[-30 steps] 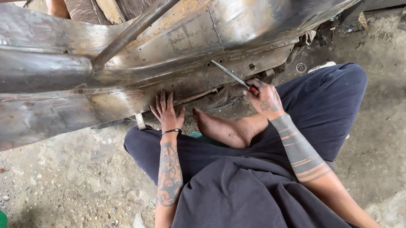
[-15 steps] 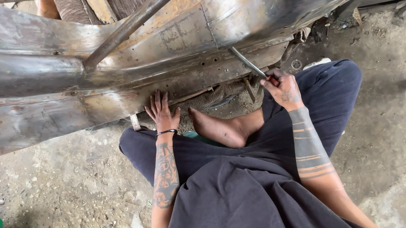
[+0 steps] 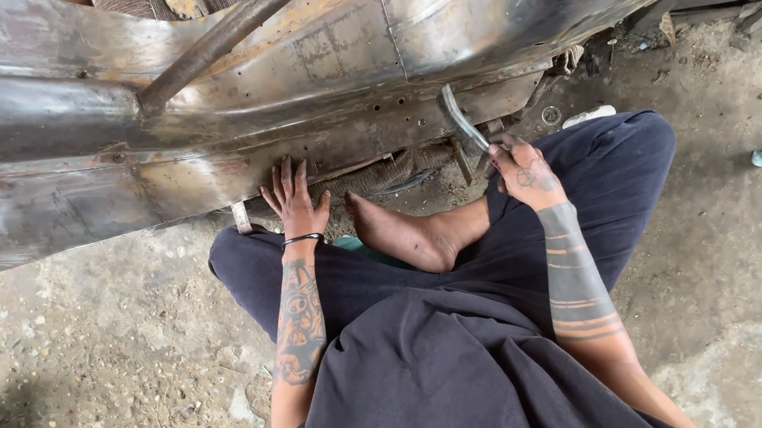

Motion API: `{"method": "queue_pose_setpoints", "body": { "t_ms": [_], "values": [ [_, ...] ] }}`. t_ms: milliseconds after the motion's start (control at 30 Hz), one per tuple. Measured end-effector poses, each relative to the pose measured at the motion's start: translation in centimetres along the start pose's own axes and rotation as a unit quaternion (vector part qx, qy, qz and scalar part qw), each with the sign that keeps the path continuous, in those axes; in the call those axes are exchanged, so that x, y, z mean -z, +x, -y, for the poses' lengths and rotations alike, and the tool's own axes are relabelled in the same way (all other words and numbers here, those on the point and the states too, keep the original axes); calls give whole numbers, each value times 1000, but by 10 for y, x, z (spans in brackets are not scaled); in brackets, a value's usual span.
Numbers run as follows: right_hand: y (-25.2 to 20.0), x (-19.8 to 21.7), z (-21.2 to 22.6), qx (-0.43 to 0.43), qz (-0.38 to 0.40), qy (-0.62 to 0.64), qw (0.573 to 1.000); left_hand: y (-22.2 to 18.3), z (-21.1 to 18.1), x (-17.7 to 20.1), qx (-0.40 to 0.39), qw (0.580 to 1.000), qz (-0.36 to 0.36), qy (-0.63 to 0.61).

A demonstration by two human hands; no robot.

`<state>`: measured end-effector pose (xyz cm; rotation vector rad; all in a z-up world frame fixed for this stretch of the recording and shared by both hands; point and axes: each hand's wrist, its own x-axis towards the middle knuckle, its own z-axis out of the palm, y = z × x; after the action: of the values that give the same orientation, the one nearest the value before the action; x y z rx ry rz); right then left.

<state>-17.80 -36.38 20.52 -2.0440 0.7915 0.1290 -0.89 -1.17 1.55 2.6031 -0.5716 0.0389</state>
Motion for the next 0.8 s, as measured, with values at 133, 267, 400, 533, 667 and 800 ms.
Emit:
{"method": "queue_pose_setpoints", "body": {
  "t_ms": [133, 267, 400, 533, 667, 800],
  "values": [
    [5, -6, 0, 0, 19, 110, 994, 1, 0, -1, -6, 1000, -8, -5],
    [5, -11, -3, 3, 30, 90, 995, 0, -1, 0, -2, 1000, -12, -1],
    [10, -19, -10, -23, 56, 98, 993, 0, -2, 0, -9, 1000, -19, -3],
    [14, -21, -19, 4, 72, 122, 990, 1, 3, -3, -13, 1000, -9, 7],
    [11, -14, -11, -7, 62, 148, 987, 1, 5, -6, -10, 1000, -12, 13],
    [16, -15, -23, 14, 61, 179, 982, 1, 1, -3, -11, 1000, -19, 10]
  ]
}}
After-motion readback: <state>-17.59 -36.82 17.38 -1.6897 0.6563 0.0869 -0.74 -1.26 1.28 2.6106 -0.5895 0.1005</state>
